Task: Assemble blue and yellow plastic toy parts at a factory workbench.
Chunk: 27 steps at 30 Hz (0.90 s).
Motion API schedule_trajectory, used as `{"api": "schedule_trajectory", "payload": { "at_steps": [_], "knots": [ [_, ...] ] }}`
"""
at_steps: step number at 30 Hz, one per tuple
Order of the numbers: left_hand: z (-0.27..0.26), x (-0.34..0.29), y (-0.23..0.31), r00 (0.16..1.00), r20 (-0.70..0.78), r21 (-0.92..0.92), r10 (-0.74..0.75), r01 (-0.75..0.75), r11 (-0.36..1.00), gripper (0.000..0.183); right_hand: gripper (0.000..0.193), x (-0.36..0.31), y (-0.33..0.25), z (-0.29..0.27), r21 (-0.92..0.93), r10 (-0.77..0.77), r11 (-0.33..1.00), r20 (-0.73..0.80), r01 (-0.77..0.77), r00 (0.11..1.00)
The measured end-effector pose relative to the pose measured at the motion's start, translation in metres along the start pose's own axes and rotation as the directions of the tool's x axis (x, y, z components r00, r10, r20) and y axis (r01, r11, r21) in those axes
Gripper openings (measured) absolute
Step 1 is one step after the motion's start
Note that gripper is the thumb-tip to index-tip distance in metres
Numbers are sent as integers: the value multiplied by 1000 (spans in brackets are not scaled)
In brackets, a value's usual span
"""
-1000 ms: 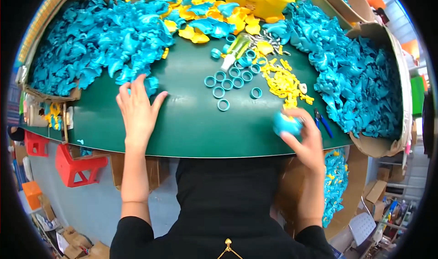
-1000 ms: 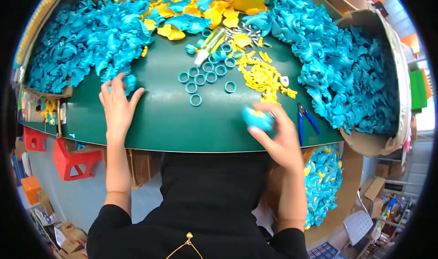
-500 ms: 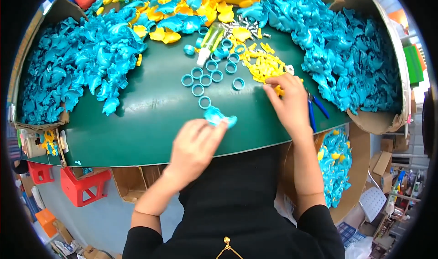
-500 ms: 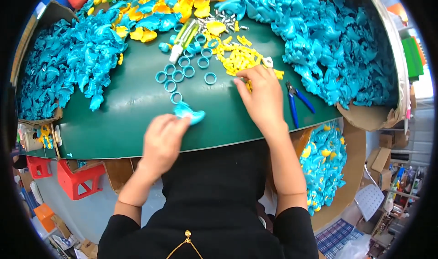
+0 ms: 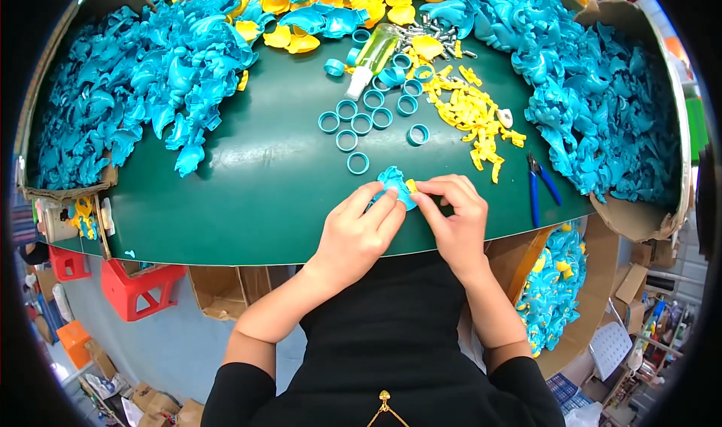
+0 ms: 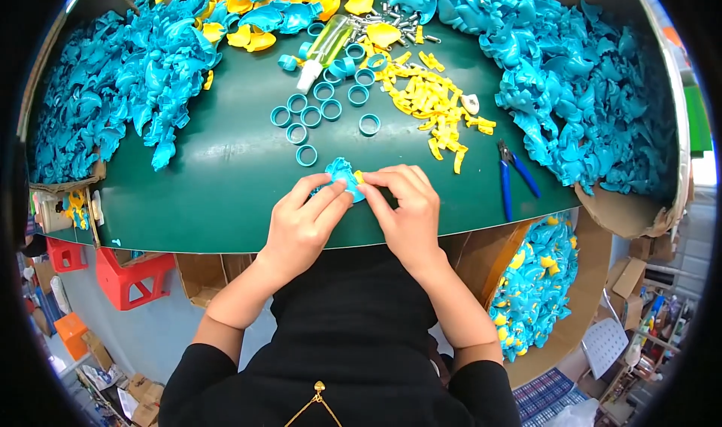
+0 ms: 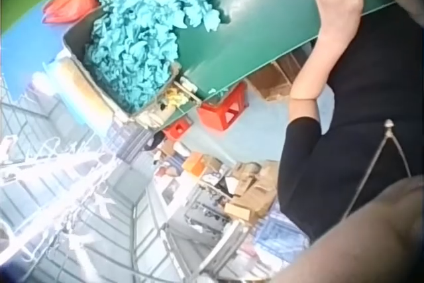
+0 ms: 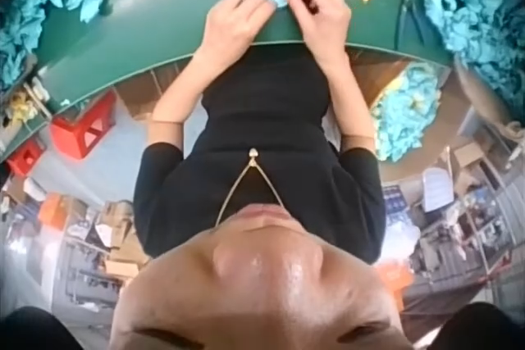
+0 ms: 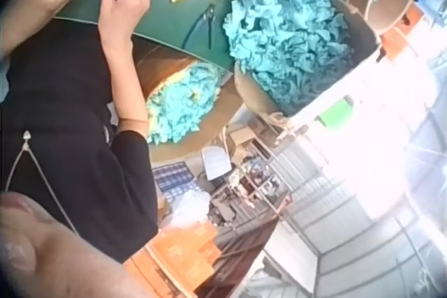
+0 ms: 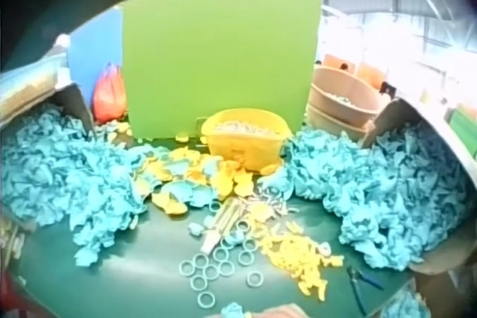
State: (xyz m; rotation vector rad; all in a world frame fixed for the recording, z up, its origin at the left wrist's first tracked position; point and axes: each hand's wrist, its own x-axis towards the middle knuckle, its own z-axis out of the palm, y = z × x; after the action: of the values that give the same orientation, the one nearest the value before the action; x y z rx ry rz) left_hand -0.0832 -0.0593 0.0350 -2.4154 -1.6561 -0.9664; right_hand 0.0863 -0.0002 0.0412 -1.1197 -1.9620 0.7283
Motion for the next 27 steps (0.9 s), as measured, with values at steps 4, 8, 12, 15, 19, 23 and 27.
{"api": "schedule_trajectory", "payload": {
  "at_steps": [4, 8, 12, 15, 19, 23, 27],
  "knots": [
    [-1, 0, -1, 1000, 13, -24, 0, 1, 1000, 19, 17, 1, 4, 8, -110, -137, 985, 0, 136, 991],
    [-1, -2, -4, 1000, 12, -8, 23, -23, 1000, 22, 20, 3, -10, -4, -292, -160, 936, 150, 198, 976],
    [-2, 2, -4, 999, 35, -51, 4, -3, 999, 21, 26, -1, -8, -23, -301, -104, 930, 331, 210, 938],
    [-12, 4, -10, 997, 58, -108, 47, -41, 993, 20, 21, 51, 4, -36, -136, -74, 983, 331, 125, 941],
    [-23, 5, -2, 987, 158, -242, 25, 15, 970, 28, 11, 140, 52, -36, -460, -100, 881, 43, 108, 994],
    [-23, -5, 3, 988, 147, -120, 36, -18, 993, 31, 9, 149, 58, -30, -613, -14, 783, 150, 105, 989],
    [-30, -24, 15, 993, 107, 21, -55, 53, 998, 28, 10, 145, 41, -24, -655, -67, 730, 216, 196, 974]
  ]
}}
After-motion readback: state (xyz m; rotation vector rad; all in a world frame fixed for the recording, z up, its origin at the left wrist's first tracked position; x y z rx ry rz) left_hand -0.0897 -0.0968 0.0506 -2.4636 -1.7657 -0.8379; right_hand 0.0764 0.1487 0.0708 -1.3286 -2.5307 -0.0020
